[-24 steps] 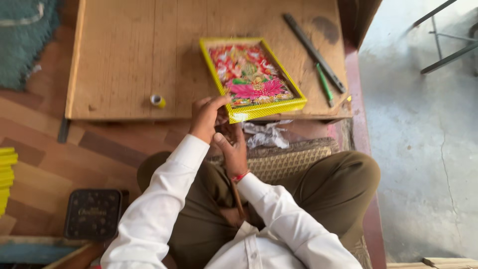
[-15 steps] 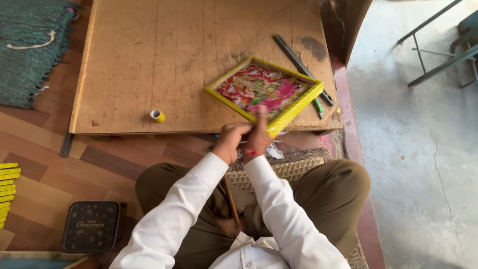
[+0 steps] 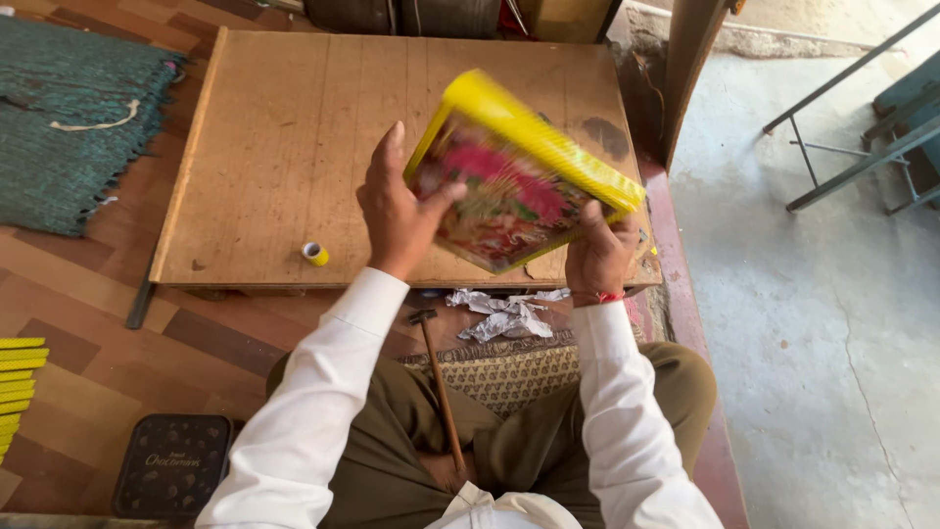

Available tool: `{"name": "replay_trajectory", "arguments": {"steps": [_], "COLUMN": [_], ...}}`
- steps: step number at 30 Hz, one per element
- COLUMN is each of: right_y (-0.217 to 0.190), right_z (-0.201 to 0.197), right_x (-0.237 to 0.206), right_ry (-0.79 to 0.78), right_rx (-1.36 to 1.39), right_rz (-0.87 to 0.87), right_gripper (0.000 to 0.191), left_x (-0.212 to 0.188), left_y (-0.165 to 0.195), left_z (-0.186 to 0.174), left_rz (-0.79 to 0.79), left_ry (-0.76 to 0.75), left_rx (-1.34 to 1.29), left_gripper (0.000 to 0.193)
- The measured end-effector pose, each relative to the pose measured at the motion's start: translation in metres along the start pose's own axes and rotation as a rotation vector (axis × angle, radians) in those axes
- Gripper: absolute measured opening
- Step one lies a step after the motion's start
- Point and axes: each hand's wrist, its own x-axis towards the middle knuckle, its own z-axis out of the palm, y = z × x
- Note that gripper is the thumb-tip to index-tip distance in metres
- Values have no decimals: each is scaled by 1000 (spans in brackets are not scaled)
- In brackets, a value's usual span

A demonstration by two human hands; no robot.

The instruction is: The person sits on the floor and applies a yellow decorative border to a framed picture of a deity. They measure the frame edges, unroll and cut the border material, and press it along the sides. The person uses a utility knife to trim excess material and a ruler to ensure straight cuts.

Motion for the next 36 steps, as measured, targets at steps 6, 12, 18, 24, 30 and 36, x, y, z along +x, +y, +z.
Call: {"name": "replay_trajectory", "arguments": {"steps": [6,12,18,24,30,36], "right_y": [18,-5,-18,-21,-9,-11], "right_z": [17,32,46,51,63,75], "right_x": [17,28,28,26,18,19], "right_ry": [-195,-251,-53,9,73,97], "right_rx": [-221,-453,-425,-431,-435,-479], "right_rz": [151,208,339,340,344,379], "right_gripper": [17,21,16,15,13,13], "left_x": [-6,1,26,29,12,5], "left_y": [-8,-13,7,14,5,1], "left_z": [-47,-77,-104,-102,-95,-97], "left_rz": [-376,-524,-547,-607,-619,-671], "left_ry": [-133,-173,-287,-312,-47,-27], "left_rx": [-421,-547,-590,-550,-563,-590], "left_gripper": [33,26,27,18,11,13]}}
